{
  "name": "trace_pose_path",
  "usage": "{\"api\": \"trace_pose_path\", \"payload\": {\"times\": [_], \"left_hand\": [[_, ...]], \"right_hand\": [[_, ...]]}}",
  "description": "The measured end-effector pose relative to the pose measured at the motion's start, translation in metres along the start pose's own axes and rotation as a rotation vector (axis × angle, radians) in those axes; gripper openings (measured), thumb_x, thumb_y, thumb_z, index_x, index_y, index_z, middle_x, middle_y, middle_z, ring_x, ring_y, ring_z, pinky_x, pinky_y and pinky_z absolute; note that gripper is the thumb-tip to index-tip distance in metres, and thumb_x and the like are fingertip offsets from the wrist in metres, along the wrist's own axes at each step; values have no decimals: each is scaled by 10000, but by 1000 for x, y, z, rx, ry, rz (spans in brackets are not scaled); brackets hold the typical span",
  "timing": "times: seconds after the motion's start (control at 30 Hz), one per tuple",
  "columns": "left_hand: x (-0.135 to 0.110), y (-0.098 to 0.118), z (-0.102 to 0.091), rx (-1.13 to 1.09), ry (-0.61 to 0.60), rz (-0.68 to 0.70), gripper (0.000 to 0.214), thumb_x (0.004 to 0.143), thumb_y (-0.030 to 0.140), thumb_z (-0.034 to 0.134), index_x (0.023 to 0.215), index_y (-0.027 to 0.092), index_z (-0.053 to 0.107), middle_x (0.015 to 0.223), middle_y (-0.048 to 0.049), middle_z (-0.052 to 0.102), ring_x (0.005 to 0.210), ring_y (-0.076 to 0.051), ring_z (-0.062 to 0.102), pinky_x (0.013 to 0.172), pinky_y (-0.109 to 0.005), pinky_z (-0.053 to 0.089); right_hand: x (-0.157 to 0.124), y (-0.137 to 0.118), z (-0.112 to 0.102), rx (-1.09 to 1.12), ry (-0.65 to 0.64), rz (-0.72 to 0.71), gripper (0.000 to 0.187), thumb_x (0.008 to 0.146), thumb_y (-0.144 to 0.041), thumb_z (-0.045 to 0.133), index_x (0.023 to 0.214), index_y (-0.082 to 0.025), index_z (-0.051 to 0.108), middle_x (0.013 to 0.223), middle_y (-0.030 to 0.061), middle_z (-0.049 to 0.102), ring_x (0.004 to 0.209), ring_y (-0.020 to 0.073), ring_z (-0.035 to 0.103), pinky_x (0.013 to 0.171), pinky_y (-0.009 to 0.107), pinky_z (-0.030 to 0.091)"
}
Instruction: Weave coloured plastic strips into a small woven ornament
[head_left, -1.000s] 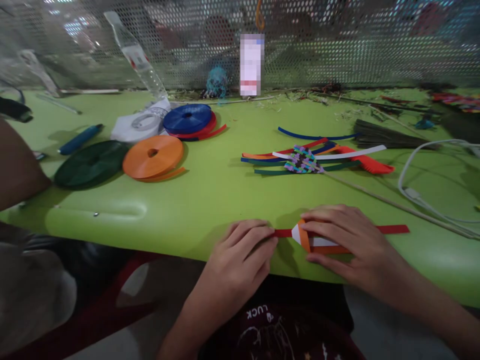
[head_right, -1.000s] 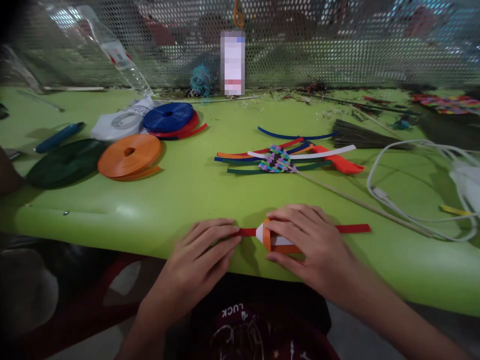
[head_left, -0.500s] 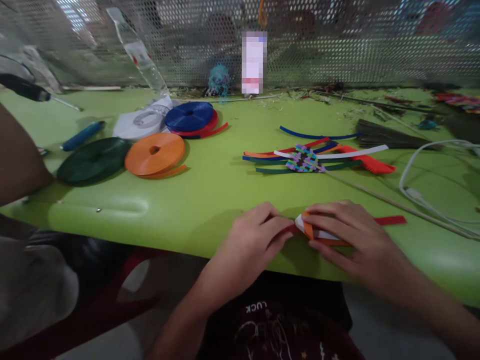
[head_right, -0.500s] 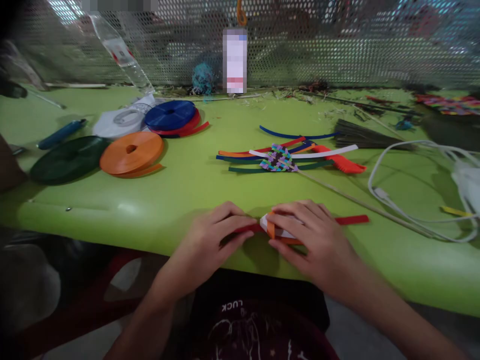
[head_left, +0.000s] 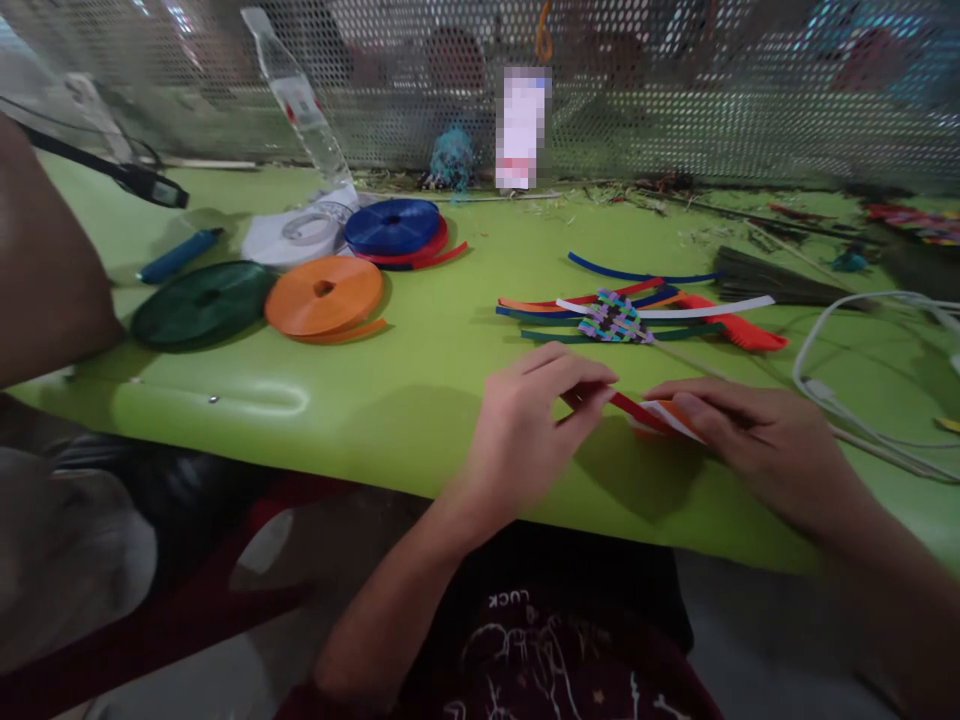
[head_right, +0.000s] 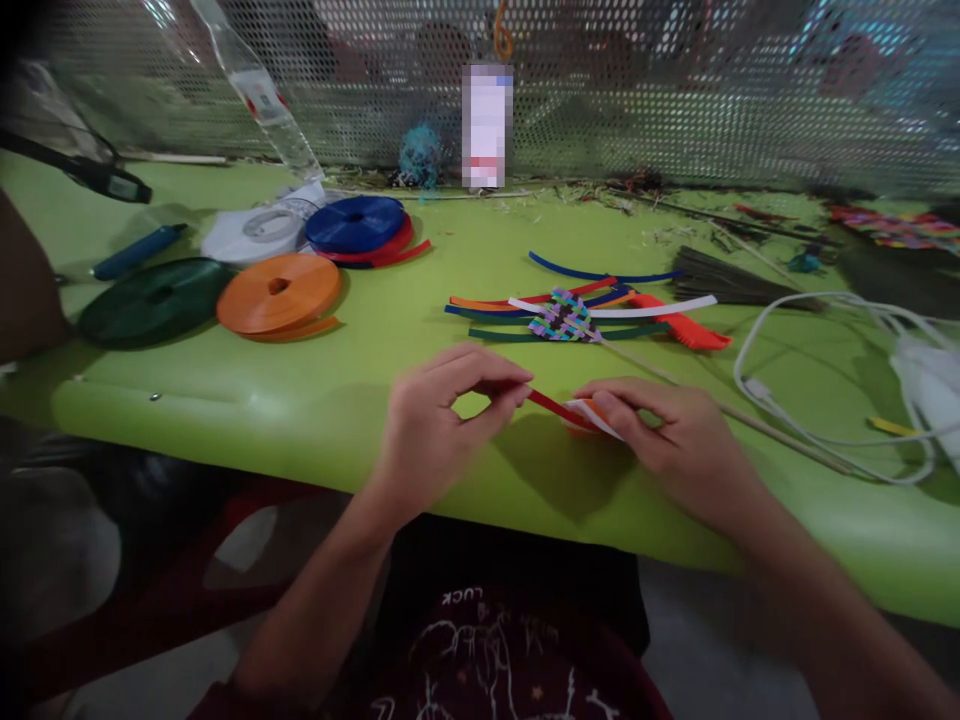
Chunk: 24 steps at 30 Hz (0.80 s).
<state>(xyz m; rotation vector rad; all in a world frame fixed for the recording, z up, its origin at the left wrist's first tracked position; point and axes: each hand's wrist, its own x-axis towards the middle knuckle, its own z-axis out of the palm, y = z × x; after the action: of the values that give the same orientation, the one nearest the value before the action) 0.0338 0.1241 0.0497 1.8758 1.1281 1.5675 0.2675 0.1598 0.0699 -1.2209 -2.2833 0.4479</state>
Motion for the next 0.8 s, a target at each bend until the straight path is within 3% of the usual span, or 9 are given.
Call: {"api": "trace_pose_path", "payload": {"times": [0.13,0.27,0.43,0.57,0.8], "left_hand": [[-5,-3,-5,32,-45,-100,135,903,69,659,903,174,745,839,-10,718,740,-116,664,701,-241,584],[-9,-11,-6,65,-75,-195,123,863,62,692,861,174,742,800,3,719,686,-109,647,653,-228,560],[-5,-15,-3,289,-229,-309,97,847,99,735,879,189,756,751,8,727,637,-151,633,625,-295,528],[0,-14,-3,416,-328,-281,101,862,104,717,868,195,761,796,-9,734,701,-178,641,646,-305,492],[0,-10,-5,552,-380,-199,90,880,124,709,821,189,725,827,-8,653,718,-166,604,639,-282,479]], "right_hand": [[1,8,1,-17,7,-26,246,1024,-372,568,997,-252,782,954,56,821,797,222,771,677,296,595],[10,11,2,-28,-41,-46,273,1027,-412,547,978,-248,759,942,40,811,759,224,749,650,331,584],[17,5,-2,-150,84,-243,191,1026,-335,554,1049,-246,722,1056,89,761,1022,299,699,921,485,541],[1,1,0,-187,39,-400,191,1030,-260,567,1158,-287,706,1064,60,735,978,273,667,856,451,520],[-25,10,20,-389,38,-474,252,1051,-236,517,1214,-191,704,1096,83,756,1007,297,655,858,459,477]]}}
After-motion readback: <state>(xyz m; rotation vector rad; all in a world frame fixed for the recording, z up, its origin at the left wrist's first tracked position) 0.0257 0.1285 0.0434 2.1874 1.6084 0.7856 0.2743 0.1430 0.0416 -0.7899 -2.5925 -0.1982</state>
